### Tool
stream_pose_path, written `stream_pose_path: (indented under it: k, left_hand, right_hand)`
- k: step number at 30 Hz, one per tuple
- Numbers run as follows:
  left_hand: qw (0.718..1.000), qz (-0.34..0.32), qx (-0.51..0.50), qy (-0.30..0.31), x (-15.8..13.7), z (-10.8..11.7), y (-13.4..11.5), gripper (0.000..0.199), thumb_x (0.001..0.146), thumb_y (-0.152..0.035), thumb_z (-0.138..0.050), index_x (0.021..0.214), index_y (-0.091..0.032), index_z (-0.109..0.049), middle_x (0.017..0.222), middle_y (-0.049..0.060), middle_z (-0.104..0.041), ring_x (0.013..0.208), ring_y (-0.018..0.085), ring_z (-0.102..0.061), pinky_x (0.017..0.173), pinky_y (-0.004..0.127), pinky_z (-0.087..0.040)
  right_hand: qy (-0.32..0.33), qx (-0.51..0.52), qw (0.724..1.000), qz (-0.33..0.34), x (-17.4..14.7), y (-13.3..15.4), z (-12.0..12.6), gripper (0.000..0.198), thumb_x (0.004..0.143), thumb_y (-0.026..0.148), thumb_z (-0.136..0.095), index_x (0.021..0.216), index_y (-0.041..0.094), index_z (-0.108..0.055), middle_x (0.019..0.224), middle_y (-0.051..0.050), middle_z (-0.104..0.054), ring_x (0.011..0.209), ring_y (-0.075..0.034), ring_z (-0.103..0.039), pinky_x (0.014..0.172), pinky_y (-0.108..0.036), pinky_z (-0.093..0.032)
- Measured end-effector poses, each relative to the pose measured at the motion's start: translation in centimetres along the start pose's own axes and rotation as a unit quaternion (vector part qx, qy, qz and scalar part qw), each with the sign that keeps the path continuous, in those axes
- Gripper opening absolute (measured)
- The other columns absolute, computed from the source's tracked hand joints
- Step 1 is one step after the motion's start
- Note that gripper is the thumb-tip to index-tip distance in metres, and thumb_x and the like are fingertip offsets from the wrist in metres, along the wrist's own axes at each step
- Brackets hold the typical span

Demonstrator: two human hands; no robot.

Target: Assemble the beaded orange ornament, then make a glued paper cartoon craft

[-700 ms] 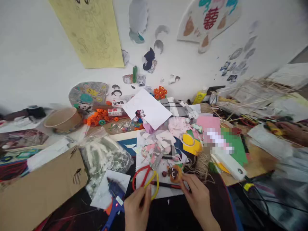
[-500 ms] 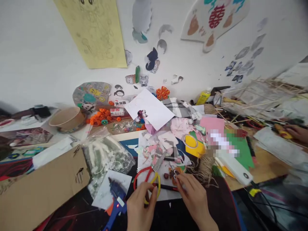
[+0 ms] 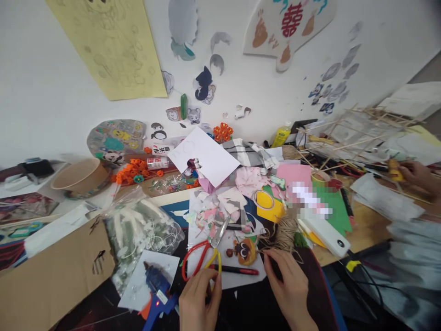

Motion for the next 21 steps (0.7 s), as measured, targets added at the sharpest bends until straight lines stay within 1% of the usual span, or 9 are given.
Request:
stream_pose_path:
  k: [4, 7, 10, 13, 15, 17, 19, 21]
  left_hand:
    - [1.0, 0.002, 0.011, 0.011, -0.1, -0.5, 0.2, 0.005, 0.094, -0.019, -0.056, 0.092, -0.022, -0.06, 0.077, 0.0, -0.064, 0.058, 0.012, -0.057, 0.062, 0.025, -0.045]
    - [0.999, 0.004, 0.025, 0.032, 0.0, -0.6, 0.0, 0.009, 0.094, -0.019, -0.053, 0.088, -0.021, -0.059, 0.073, 0.0, -0.061, 0.057, 0.012, -0.056, 0.06, 0.025, -0.046]
    - [0.998, -0.016, 0.038, 0.04, 0.0, -0.3, -0.3, 0.009, 0.092, -0.015, -0.053, 0.087, -0.022, -0.057, 0.072, -0.001, -0.06, 0.055, 0.011, -0.055, 0.058, 0.024, -0.045]
    - [0.998, -0.021, 0.052, 0.028, -0.1, 0.6, -0.3, 0.012, 0.091, -0.012, -0.051, 0.088, -0.022, -0.057, 0.072, 0.0, -0.06, 0.056, 0.012, -0.054, 0.057, 0.024, -0.045]
    - [0.998, -0.015, 0.063, 0.02, -0.1, 1.7, -0.2, 0.012, 0.091, -0.011, -0.049, 0.089, -0.021, -0.056, 0.074, 0.001, -0.061, 0.058, 0.012, -0.055, 0.058, 0.024, -0.045]
    - [0.996, -0.016, 0.087, 0.013, 0.1, 3.5, 0.0, 0.012, 0.092, -0.012, -0.05, 0.09, -0.021, -0.057, 0.075, 0.001, -0.062, 0.059, 0.012, -0.057, 0.058, 0.024, -0.046]
    - [0.99, -0.025, 0.135, -0.007, 0.6, 6.3, 0.4, 0.01, 0.092, -0.014, -0.051, 0.092, -0.022, -0.057, 0.075, 0.0, -0.063, 0.063, 0.012, -0.06, 0.06, 0.023, -0.046]
    - [0.978, -0.044, 0.199, -0.041, 1.7, 10.0, 1.1, 0.01, 0.092, -0.017, -0.052, 0.098, -0.023, -0.059, 0.08, 0.0, -0.066, 0.067, 0.011, -0.063, 0.066, 0.021, -0.048]
  right_hand:
    - [-0.04, -0.016, 0.999, -0.03, 0.1, -0.8, 0.7, 0.014, 0.093, 0.01, -0.061, 0.105, 0.017, -0.063, 0.093, -0.007, -0.068, 0.088, -0.019, -0.064, 0.082, -0.033, -0.051]
    - [-0.039, -0.017, 0.998, -0.039, 0.0, -1.2, 0.8, 0.011, 0.094, 0.013, -0.061, 0.104, 0.017, -0.063, 0.094, -0.007, -0.068, 0.088, -0.019, -0.064, 0.082, -0.032, -0.05]
    - [-0.035, -0.013, 0.999, -0.025, 0.0, -1.2, 0.5, 0.01, 0.094, 0.016, -0.061, 0.104, 0.016, -0.064, 0.093, -0.007, -0.069, 0.087, -0.019, -0.065, 0.083, -0.032, -0.05]
    - [-0.044, -0.006, 0.999, -0.002, 0.1, -0.9, -0.1, 0.009, 0.094, 0.017, -0.061, 0.103, 0.015, -0.064, 0.092, -0.007, -0.069, 0.085, -0.018, -0.065, 0.084, -0.032, -0.049]
    - [-0.045, 0.001, 0.999, 0.009, 0.1, -0.8, -0.6, 0.008, 0.095, 0.018, -0.061, 0.101, 0.015, -0.065, 0.091, -0.007, -0.069, 0.084, -0.018, -0.065, 0.083, -0.032, -0.049]
    - [-0.044, 0.006, 0.999, 0.016, 0.3, -0.7, -1.1, 0.009, 0.095, 0.021, -0.06, 0.101, 0.015, -0.065, 0.091, -0.007, -0.069, 0.083, -0.018, -0.065, 0.083, -0.032, -0.049]
    - [-0.047, 0.007, 0.999, 0.024, 0.4, -0.8, -1.4, 0.01, 0.095, 0.022, -0.06, 0.1, 0.015, -0.065, 0.09, -0.007, -0.069, 0.083, -0.018, -0.065, 0.083, -0.032, -0.049]
    - [-0.046, 0.008, 0.998, 0.03, 0.6, -0.8, -1.4, 0.009, 0.095, 0.022, -0.06, 0.1, 0.016, -0.065, 0.09, -0.006, -0.069, 0.082, -0.018, -0.065, 0.083, -0.032, -0.05]
Point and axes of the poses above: each hand's wrist, its own x-axis towards the middle knuckle, its own z-axis out of the back of the hand, y = z × x, the point moved 3 cm from there along x, towards the middle knuckle
